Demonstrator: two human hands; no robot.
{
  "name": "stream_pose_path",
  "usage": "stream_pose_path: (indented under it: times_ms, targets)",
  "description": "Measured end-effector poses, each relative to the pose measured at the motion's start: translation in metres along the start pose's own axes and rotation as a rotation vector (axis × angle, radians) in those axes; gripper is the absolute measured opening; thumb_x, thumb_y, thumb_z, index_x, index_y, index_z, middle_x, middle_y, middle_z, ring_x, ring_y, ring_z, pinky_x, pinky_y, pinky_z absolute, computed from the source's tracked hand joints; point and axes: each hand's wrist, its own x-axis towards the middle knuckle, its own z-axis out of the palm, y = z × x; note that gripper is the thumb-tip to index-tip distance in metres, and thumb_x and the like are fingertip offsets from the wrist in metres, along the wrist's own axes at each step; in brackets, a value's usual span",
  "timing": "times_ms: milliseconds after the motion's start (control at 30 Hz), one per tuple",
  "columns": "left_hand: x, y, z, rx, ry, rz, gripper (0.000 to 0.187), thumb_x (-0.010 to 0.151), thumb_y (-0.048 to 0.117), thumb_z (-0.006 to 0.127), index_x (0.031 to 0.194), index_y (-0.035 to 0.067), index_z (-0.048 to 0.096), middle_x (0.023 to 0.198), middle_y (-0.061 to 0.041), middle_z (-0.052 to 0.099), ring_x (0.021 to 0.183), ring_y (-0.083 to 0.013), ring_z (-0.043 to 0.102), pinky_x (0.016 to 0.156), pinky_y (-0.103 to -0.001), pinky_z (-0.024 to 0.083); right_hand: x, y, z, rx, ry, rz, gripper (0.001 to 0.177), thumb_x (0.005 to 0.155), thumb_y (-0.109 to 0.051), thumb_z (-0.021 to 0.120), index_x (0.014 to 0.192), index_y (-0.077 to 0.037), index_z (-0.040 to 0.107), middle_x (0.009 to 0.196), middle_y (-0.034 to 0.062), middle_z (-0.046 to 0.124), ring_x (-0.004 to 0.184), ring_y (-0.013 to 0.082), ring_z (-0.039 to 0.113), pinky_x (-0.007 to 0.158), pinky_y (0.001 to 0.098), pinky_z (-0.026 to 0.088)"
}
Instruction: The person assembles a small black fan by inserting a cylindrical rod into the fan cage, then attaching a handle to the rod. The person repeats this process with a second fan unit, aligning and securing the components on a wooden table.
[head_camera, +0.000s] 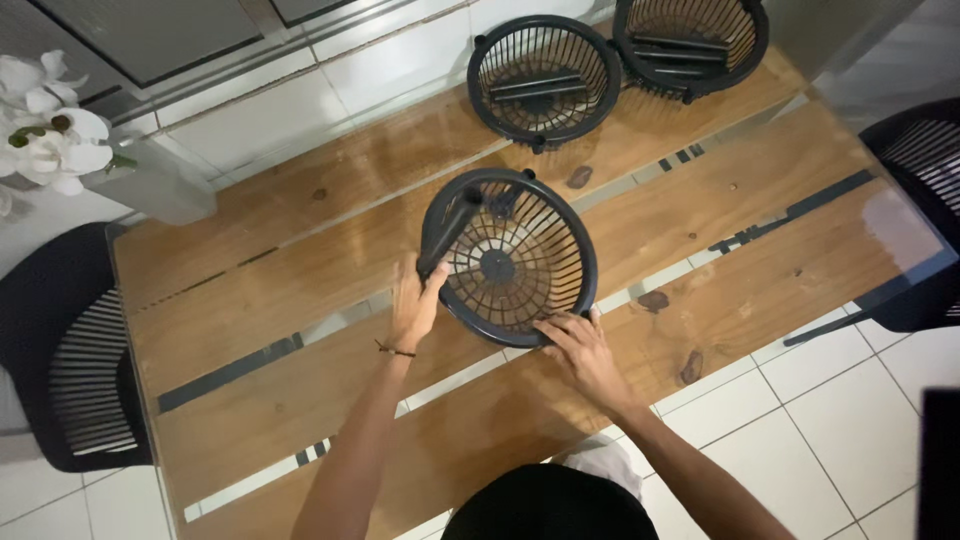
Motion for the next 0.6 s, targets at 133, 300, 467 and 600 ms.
stream_pose_path:
  times_ms: [133,300,467,600]
  targets:
    - [-0.010,-0.046,0.023,0.200,-0.002,-0.047,0.069,0.102,0.058,0.051,0.127,-0.006,0.058,0.126,-0.028,0.058,0.128,-0.0455,0.048,0.117,-0.059,0.028,0.000,0.010,0.016,-0.123,0.034,0.003,0.038,0.090,-0.023,0.068,0.128,-0.018,0.068,0.125,0.0029,0.065,0.125,0.0267,0.056,0.120,0.0565,0.028]
    - [-0.029,-0.074,0.033,-0.028,-0.012,-0.099,0.072,0.100,0.062,0.048,0.124,-0.004,0.062,0.128,-0.028,0.058,0.124,-0.0476,0.048,0.105,-0.057,0.037,-0.003,0.012,0.028,-0.213,0.011,-0.008,0.041,0.086,-0.014,0.066,0.127,-0.017,0.068,0.126,0.0020,0.064,0.128,0.0262,0.053,0.121,0.0567,0.025]
    - [-0.037,-0.071,0.020,0.084,-0.161,-0.414,0.057,0.099,0.058,0.051,0.099,0.003,0.064,0.102,-0.019,0.065,0.095,-0.0290,0.063,0.087,-0.045,0.052,0.001,-0.006,0.033,-0.408,-0.050,-0.012,0.057,0.075,0.000,0.062,0.129,-0.018,0.068,0.125,0.0021,0.064,0.131,0.0240,0.052,0.125,0.0597,0.020]
    - [-0.068,-0.045,0.012,-0.362,0.211,-0.292,0.028,0.096,0.029,0.067,0.104,0.003,0.059,0.097,-0.012,0.062,0.089,-0.0233,0.059,0.082,-0.037,0.048,0.008,-0.022,0.018,-0.193,-0.041,0.031,0.056,0.079,-0.006,0.070,0.134,-0.012,0.064,0.130,0.0074,0.061,0.134,0.0305,0.048,0.122,0.0597,0.019]
